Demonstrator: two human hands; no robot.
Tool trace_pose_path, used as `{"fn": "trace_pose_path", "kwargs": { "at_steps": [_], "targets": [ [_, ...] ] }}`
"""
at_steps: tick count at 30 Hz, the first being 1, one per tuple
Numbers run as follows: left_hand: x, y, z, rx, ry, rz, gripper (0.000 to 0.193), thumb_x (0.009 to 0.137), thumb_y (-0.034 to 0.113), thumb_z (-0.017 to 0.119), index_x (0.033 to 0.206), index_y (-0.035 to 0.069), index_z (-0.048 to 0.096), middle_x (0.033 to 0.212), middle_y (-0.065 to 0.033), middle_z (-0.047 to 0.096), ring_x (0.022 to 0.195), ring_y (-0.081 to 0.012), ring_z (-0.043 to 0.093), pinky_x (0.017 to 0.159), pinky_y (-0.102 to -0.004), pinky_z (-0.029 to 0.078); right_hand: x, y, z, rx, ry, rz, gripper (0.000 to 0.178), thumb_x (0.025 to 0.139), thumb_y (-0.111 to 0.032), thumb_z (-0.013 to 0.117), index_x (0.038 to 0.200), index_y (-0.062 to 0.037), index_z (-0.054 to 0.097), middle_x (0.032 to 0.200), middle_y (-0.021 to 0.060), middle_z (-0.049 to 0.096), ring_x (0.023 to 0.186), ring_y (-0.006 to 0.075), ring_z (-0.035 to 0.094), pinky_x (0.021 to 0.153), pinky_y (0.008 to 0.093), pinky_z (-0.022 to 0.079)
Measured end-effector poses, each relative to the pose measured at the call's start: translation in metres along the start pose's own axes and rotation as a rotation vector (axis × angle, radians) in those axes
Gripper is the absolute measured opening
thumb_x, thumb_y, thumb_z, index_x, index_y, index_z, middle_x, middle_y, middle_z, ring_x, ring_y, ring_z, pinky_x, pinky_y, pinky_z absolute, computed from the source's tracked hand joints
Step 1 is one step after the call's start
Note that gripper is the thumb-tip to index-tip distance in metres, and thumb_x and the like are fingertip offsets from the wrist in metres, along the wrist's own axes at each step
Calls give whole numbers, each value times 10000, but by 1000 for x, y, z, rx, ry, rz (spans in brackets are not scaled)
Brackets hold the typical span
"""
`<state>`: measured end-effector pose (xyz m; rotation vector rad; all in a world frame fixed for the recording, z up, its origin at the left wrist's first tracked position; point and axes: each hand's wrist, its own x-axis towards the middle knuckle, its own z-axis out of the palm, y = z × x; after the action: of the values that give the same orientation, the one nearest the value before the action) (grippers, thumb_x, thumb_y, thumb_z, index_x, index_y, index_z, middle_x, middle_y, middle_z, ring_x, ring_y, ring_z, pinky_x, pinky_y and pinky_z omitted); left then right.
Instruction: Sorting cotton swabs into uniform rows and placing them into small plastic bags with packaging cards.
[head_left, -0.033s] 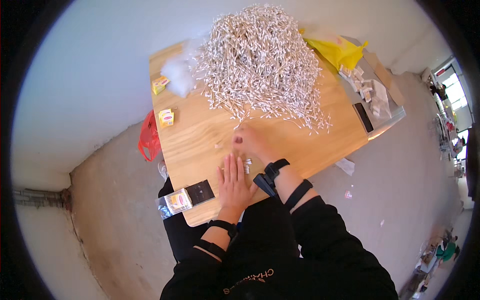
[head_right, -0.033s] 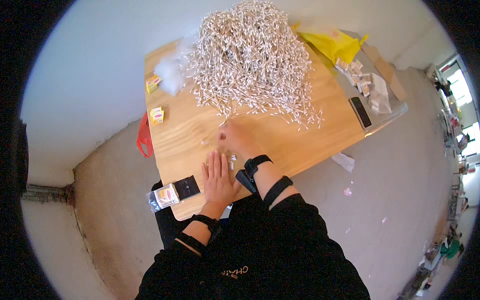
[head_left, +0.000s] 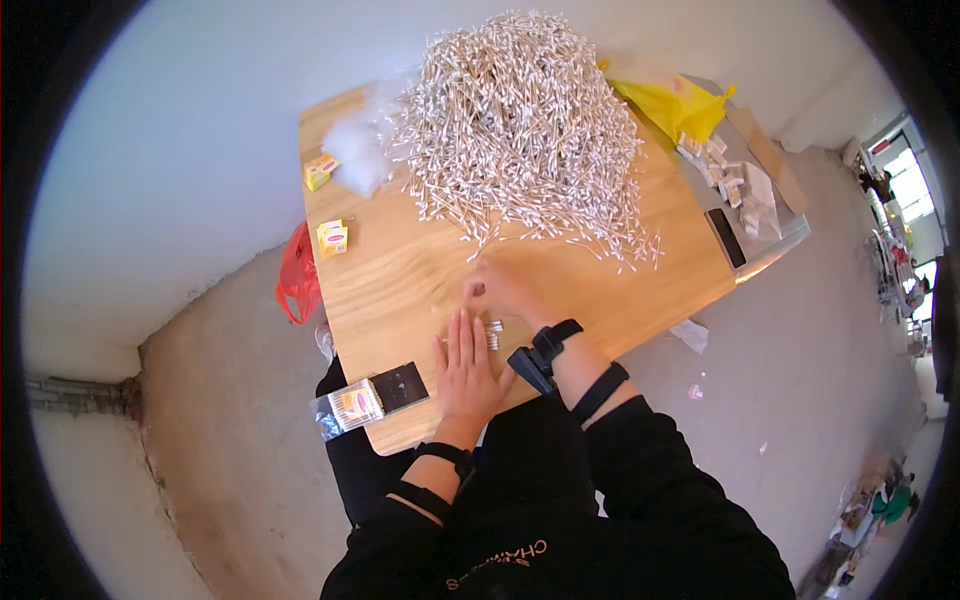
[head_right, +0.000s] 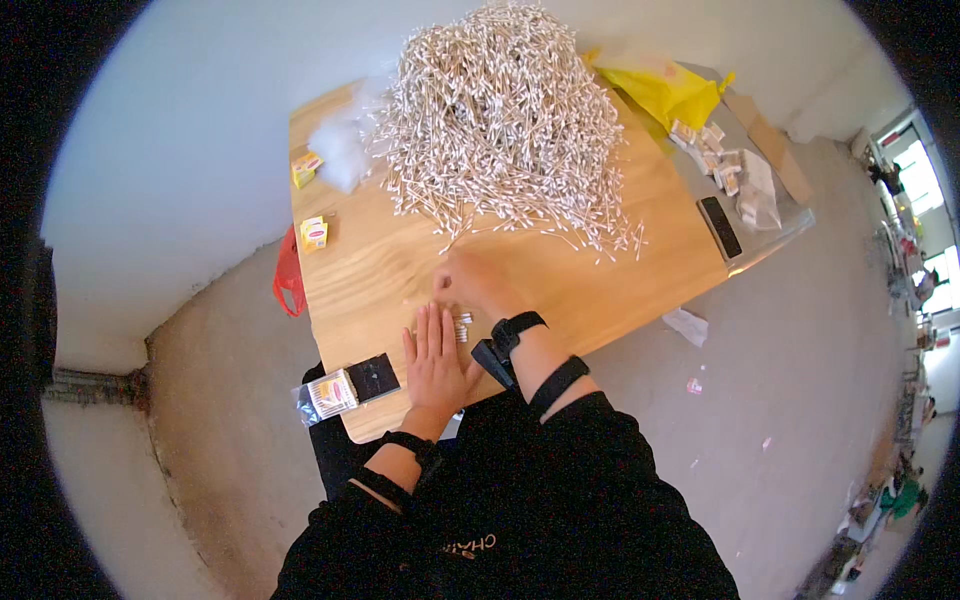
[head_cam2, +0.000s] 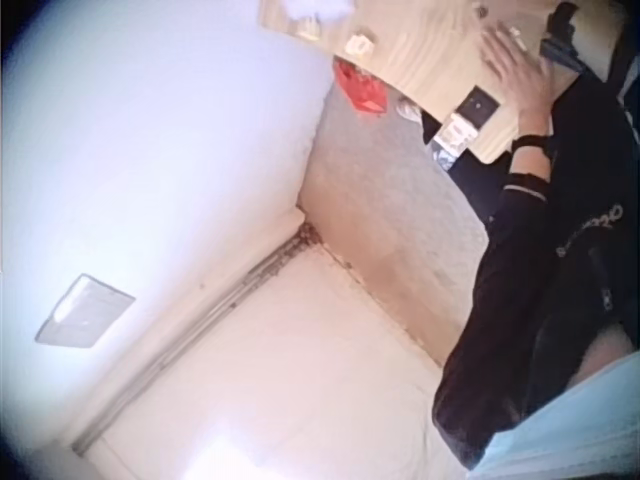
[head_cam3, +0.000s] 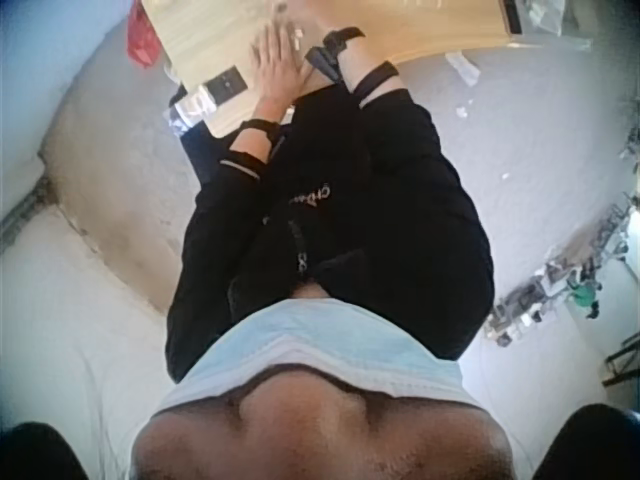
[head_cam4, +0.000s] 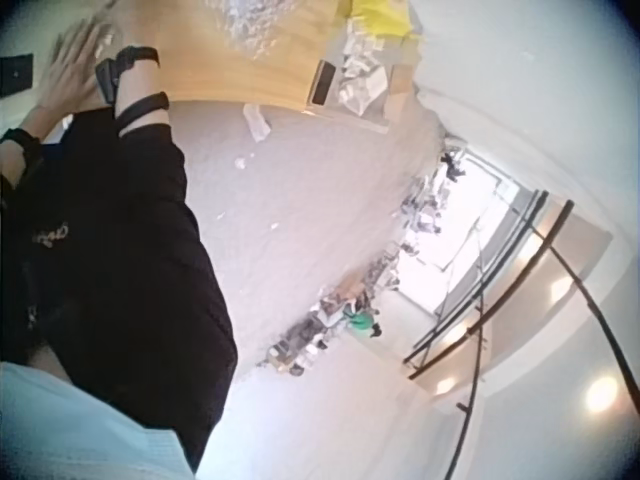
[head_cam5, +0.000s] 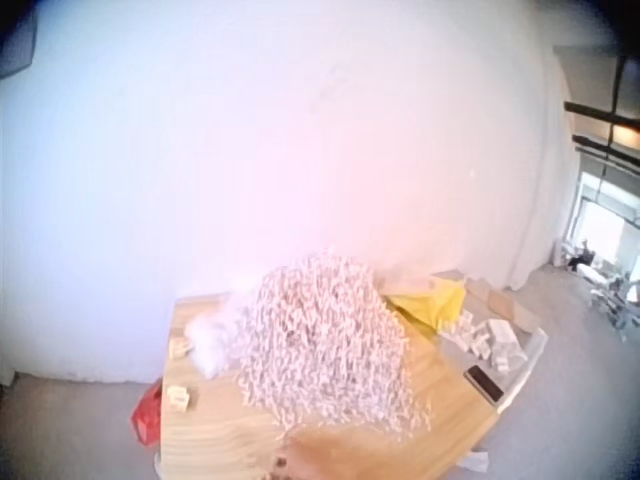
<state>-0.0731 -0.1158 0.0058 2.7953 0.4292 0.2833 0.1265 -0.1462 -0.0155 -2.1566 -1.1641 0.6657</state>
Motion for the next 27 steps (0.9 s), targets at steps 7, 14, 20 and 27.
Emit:
{"fn": "trace_pose_path", "kwargs": {
  "at_steps": [7, 14, 20, 27],
  "targets": [
    [-3, 1, 0, -62, -13, -25, 811, 797, 457, 611, 1411, -2, 346, 1494, -180, 282, 1418, -334, 191, 1151, -523, 105, 8, -1, 7, -26, 774, 12, 208, 785, -236, 674, 906, -72, 633, 975, 133, 590, 804, 305, 615, 698, 413, 492],
    [-2, 1, 3, -25, -16, -17, 812, 802, 461, 601, 1410, -11, 341, 1490, -206, 276, 1414, -345, 198, 1150, -522, 108, -4, -19, 3, 132, 748, 154, 50, 770, -83, 637, 814, -63, 624, 838, 135, 569, 798, 323, 605, 670, 381, 491],
    [-2, -4, -3, 12, -19, -10, 811, 837, 492, 550, 1425, -17, 318, 1517, -210, 240, 1429, -331, 177, 1151, -511, 95, -51, -13, 14, 246, 319, 73, 31, 749, -54, 653, 780, -59, 651, 794, 116, 599, 770, 267, 615, 661, 353, 493],
    [0, -3, -4, 72, -80, -3, 846, 825, 504, 547, 1460, 22, 266, 1539, -156, 213, 1444, -289, 145, 1156, -504, 81, -29, -42, 4, 294, 374, 77, 292, 786, -108, 644, 1077, -91, 652, 946, 155, 587, 862, 275, 603, 755, 357, 493]
  ]
}}
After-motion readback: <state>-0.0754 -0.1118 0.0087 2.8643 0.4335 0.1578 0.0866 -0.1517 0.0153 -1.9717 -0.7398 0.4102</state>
